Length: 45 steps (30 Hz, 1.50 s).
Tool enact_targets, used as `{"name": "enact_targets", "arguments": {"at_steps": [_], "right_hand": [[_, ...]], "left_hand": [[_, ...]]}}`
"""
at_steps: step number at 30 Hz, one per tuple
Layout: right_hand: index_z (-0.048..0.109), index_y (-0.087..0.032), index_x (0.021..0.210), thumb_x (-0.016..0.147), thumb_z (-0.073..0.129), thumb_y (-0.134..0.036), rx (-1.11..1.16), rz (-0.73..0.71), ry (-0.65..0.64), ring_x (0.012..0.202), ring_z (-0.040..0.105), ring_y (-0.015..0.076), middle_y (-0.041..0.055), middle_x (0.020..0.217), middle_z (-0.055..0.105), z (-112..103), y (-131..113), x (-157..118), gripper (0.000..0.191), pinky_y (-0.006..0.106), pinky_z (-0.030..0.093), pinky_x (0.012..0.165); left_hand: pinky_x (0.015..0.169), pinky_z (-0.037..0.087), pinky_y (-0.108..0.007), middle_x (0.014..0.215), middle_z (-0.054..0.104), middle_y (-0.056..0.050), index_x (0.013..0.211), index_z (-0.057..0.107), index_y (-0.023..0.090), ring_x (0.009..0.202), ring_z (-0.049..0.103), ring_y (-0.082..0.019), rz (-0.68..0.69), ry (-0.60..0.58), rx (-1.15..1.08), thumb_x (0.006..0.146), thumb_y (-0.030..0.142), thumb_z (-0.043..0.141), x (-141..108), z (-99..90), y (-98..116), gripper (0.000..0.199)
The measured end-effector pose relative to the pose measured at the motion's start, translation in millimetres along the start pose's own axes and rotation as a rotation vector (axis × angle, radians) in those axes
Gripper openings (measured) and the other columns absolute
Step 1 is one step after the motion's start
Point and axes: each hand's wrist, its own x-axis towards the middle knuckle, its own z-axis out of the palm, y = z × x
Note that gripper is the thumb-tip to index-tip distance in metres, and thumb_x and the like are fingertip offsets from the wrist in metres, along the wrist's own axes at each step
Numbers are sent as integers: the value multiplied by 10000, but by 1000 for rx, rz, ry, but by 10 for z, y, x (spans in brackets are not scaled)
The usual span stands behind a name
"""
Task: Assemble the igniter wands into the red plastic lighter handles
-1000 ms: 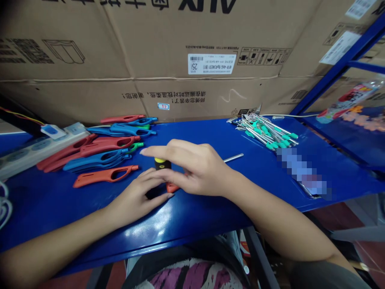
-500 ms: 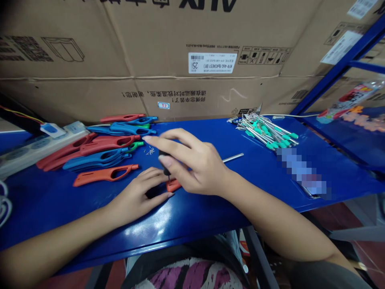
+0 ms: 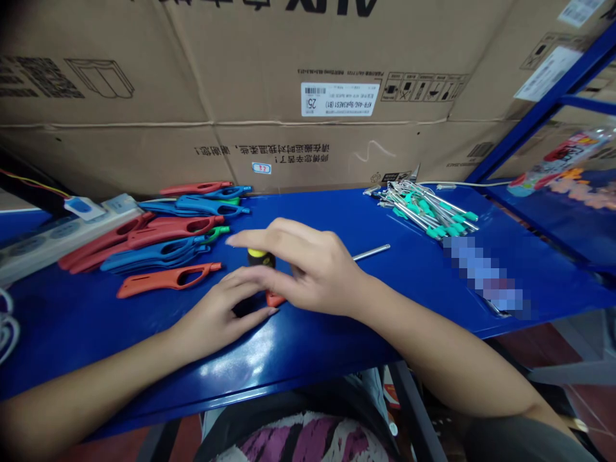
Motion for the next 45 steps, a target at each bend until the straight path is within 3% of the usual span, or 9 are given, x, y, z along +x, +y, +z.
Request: {"name": "enact_targets", "arguments": {"at_steps": [6,12,17,22,27,31,38,42,45], "right_hand": [[583,-147,1352,1059,392,-239,67,-5,-67,1056,674,160,102,1157,709,-14,14,-4,362,283,559,840],[679,-171,1195,981,616,-363,-155,-67,23,752,687,120,22,848,736,-21,17,-20,294,225,540,692],[561,-141,1370,1055,374,-214,34,68,-45,1030,704,152,104,1213,716,-10,22,-12,373,288,573,867],[680,-150,1163,977,615,-314,-189,-20,51,772,710,127,49,946,772,-13,25,-13,256,226,563,726],[501,-154,1440,1053,382,-220,65,132,-74,894,709,130,94,1194,717,-3,-4,-22,410,258,578,767],[675,-179,1210,954,655,-338,-87,49,32,735,673,119,32,915,739,16,-2,-25,303,234,550,673],[554,-146,1380,1050,390,-191,117,88,-20,998,671,152,94,1120,714,42,16,0,372,311,557,860],[685,-147,1169,960,644,-338,-134,-44,48,709,612,124,27,808,661,15,57,-26,285,239,506,630],[660,-154,1211,1007,538,-320,-215,-79,13,813,653,151,70,944,698,-9,59,-28,291,262,530,671]], "left_hand": [[983,479,-451,1195,673,-79,1239,635,221,1121,585,-255,-18,-9,10,950,288,661,-4,-10,2,298],[956,497,-444,1189,681,-77,1244,627,232,1087,595,-248,2,6,-1,957,278,650,0,-14,7,291],[954,499,-430,1151,679,-80,1222,633,214,1079,597,-244,-8,4,10,944,272,671,-3,-21,15,287],[999,479,-437,1191,674,-78,1251,622,213,1117,588,-240,-12,-8,5,946,267,668,2,-30,18,313],[948,509,-444,1147,684,-83,1242,636,215,1072,605,-245,-13,-1,4,945,272,667,4,-27,19,304],[1012,481,-475,1217,673,-82,1269,625,233,1142,600,-261,-11,-5,3,950,280,659,-3,-17,10,325],[937,511,-438,1156,681,-84,1238,637,210,1053,607,-242,-21,-12,19,953,277,657,3,-20,16,294],[1011,474,-463,1252,664,-87,1273,613,218,1134,601,-255,-1,-11,29,962,291,645,-5,-8,4,322],[1003,475,-463,1231,669,-86,1272,612,218,1111,605,-250,-5,-13,36,964,294,642,-3,-14,6,319]]}}
